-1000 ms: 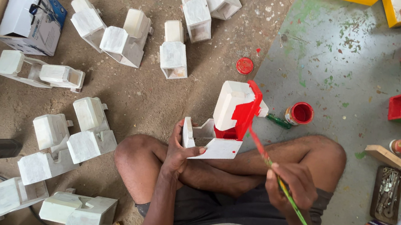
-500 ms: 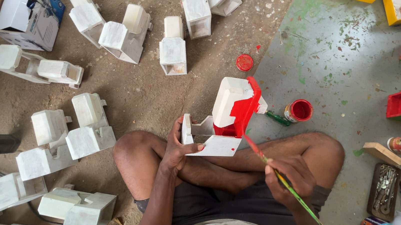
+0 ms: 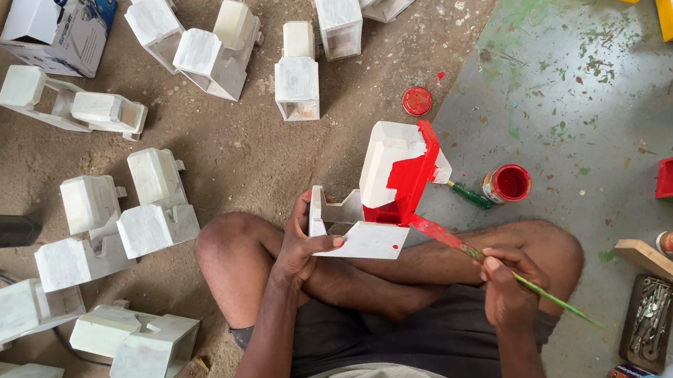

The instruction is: The person sits on the floor and paints white wooden blocks red using a paintbrush. They repeatedly dip the brush into a red paint can and apply paint to the sides and edges of each block, turning the blocks to cover multiple faces.

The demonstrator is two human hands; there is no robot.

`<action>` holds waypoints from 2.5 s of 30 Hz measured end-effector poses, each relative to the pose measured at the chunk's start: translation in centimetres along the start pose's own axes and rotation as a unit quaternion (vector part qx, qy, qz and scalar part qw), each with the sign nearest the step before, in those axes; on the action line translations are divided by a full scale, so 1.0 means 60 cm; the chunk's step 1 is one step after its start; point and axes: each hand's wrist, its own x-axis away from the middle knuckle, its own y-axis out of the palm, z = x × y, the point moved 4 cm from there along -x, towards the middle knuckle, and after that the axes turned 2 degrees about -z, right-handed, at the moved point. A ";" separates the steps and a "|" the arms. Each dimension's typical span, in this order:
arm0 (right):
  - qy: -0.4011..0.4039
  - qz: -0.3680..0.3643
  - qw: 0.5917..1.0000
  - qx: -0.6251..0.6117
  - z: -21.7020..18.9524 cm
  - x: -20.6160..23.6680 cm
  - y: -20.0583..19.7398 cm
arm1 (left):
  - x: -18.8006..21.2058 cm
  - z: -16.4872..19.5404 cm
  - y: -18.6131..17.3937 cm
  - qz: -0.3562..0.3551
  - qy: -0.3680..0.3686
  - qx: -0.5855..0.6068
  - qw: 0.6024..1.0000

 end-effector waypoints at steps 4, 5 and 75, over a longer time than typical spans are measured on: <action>-0.002 -0.002 1.000 -0.011 0.006 -0.013 -0.002 | -0.003 0.001 0.002 -0.003 0.001 0.002 1.000; -0.005 -0.001 1.000 -0.006 0.004 -0.016 -0.004 | -0.003 0.001 0.002 -0.002 0.002 0.002 1.000; -0.065 0.073 0.994 -0.050 -0.071 0.100 -0.008 | 0.074 0.069 0.031 -0.007 0.182 -0.175 0.968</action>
